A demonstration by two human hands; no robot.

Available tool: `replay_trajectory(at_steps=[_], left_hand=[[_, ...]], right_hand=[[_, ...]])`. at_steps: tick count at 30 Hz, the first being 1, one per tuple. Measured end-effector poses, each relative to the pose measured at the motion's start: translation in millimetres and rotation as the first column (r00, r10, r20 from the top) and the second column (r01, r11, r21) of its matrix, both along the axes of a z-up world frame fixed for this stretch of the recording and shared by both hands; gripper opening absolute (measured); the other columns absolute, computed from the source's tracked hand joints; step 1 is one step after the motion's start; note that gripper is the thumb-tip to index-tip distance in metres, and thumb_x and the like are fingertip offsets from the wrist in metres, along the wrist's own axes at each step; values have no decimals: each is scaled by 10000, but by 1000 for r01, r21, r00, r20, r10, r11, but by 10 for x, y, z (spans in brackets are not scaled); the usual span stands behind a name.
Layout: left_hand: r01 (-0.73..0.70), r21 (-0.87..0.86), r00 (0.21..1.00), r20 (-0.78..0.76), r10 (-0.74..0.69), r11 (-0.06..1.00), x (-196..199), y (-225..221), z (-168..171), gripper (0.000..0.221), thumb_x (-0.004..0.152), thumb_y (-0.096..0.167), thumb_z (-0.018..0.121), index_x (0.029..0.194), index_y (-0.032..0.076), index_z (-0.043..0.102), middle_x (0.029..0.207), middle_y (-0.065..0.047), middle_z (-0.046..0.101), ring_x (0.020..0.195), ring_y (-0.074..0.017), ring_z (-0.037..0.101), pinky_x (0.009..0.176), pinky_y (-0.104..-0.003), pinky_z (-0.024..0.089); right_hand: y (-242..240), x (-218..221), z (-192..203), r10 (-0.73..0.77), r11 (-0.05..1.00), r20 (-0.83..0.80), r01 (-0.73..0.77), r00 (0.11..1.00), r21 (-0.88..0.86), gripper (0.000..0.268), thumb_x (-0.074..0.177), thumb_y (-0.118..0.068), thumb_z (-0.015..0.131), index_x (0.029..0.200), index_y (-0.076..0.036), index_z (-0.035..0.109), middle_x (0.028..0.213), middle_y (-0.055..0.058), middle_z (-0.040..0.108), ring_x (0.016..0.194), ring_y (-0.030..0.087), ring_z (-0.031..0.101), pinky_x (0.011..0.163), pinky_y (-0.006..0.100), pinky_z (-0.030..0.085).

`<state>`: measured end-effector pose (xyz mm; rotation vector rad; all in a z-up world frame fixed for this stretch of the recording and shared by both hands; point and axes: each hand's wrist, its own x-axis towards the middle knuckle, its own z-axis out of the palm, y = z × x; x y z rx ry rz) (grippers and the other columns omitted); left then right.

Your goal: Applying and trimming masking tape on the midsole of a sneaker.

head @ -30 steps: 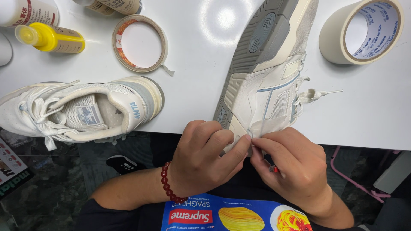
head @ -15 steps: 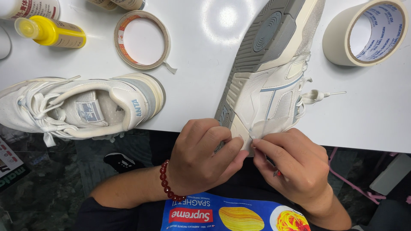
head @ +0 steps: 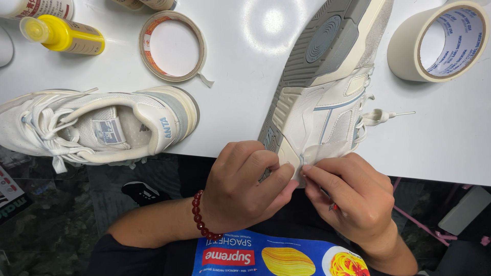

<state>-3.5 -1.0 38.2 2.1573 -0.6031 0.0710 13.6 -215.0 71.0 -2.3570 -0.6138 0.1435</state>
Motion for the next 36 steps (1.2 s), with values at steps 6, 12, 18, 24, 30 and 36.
replay_trajectory(at_steps=[6,12,18,24,30,36], left_hand=[[5,-5,1000,0,-5,1000,13,11,1,336,845,188,867,1085,55,672,1031,-62,543,1003,-259,582,830,-392,491],[11,2,1000,2,-11,1000,10,17,-1,335,844,185,868,1083,58,672,1030,-59,541,1001,-258,583,821,-390,487],[11,-11,1000,17,-11,1000,-13,9,-21,357,849,191,871,1117,57,677,1051,-59,540,1015,-257,583,831,-391,493],[34,14,998,51,-35,999,-12,6,-21,376,867,208,856,1183,71,704,1050,-48,521,1028,-237,568,820,-382,488],[27,54,994,105,-33,998,-21,-8,-34,380,886,219,856,1205,72,712,1061,-36,521,1037,-223,556,813,-379,479],[38,59,994,100,-44,998,1,-2,-22,400,870,228,858,1204,59,714,1057,-40,528,1030,-232,556,806,-384,478]], right_hand=[[-1,-4,9,-1,1000,24,1,1000,-4,317,670,29,842,968,-17,745,865,87,687,704,215,650,595,322,516],[-40,-25,-2,5,1000,49,-6,999,13,323,651,51,820,960,-3,741,867,100,691,663,208,630,575,316,500],[-42,-2,-8,35,999,85,-37,996,28,328,644,35,816,962,21,737,906,135,716,655,210,632,566,308,501],[-49,12,-18,65,997,116,-69,991,28,339,666,12,820,995,23,738,948,151,729,678,220,648,579,303,511],[-47,9,-28,66,998,121,-67,990,4,373,656,-7,836,1019,1,755,961,138,725,687,219,648,576,306,508],[-40,38,-26,62,998,130,-62,990,-3,380,646,19,843,1016,-9,759,971,129,729,693,214,644,585,302,513]])
